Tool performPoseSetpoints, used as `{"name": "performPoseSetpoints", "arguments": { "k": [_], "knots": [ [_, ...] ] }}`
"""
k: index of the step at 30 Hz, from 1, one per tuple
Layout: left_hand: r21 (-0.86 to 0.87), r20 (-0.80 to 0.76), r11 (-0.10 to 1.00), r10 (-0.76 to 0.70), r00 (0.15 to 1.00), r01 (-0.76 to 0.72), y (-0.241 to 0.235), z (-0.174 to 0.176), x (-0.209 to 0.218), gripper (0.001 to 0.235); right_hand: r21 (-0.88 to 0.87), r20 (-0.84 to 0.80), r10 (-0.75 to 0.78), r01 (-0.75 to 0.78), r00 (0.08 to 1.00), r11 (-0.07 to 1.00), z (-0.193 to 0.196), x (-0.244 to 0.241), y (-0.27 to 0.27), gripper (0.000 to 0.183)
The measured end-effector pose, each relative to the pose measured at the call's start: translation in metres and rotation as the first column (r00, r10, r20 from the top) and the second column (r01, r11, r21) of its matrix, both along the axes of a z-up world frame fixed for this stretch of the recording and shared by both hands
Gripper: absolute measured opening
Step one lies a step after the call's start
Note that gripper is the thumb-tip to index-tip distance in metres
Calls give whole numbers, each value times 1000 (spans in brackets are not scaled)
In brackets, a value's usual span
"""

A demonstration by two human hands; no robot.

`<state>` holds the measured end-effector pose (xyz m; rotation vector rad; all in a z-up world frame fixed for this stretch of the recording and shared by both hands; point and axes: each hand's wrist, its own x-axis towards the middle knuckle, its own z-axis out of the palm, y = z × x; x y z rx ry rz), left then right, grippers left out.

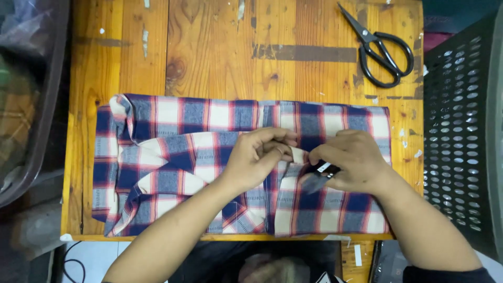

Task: The person uses a small knife to cut the tags off a folded plaid shirt on a wooden table. They then unfold the shirt and continue to cut tags from the sleeves and other parts of the garment.

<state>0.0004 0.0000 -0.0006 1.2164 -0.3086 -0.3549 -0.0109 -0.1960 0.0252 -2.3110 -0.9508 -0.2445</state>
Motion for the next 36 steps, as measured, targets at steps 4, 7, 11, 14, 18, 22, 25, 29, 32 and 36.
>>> {"name": "performPoseSetpoints", "arguments": {
  "k": [4,7,11,14,18,22,25,29,32,36],
  "knots": [
    [-14,-4,1000,-11,1000,11,-1,-3,-1,27,-122,-6,-44,43,999,992,-2,-5,-4,20],
    [9,35,1000,-2,999,1,0,-1,0,27,-182,-144,-82,55,986,982,-1,-6,-8,15],
    [85,25,996,-1,1000,-1,-2,3,2,29,-235,-296,-100,29,950,972,12,-2,-8,26],
    [101,6,995,-2,1000,2,-2,3,3,29,-273,-304,-127,41,944,961,10,-3,-11,27],
    [115,40,993,11,999,-16,-2,2,4,31,-218,-329,18,-95,944,971,31,-5,-7,15],
    [207,159,978,-13,987,-21,-3,7,0,22,-201,-363,107,-190,926,961,48,-18,-30,6],
    [314,372,949,-90,924,-33,-2,11,2,6,-373,-352,10,-150,936,915,55,-37,-47,29],
    [302,473,953,-129,871,-23,-2,11,2,8,-209,-218,-193,147,957,967,30,-66,-61,36],
    [332,524,943,-159,837,-29,-4,5,1,11,-68,-116,-252,246,961,967,14,-75,-56,18],
    [378,548,925,-181,816,-49,-3,-1,-2,11,57,-108,-286,293,952,954,-2,-81,-50,10]
  ]
}}
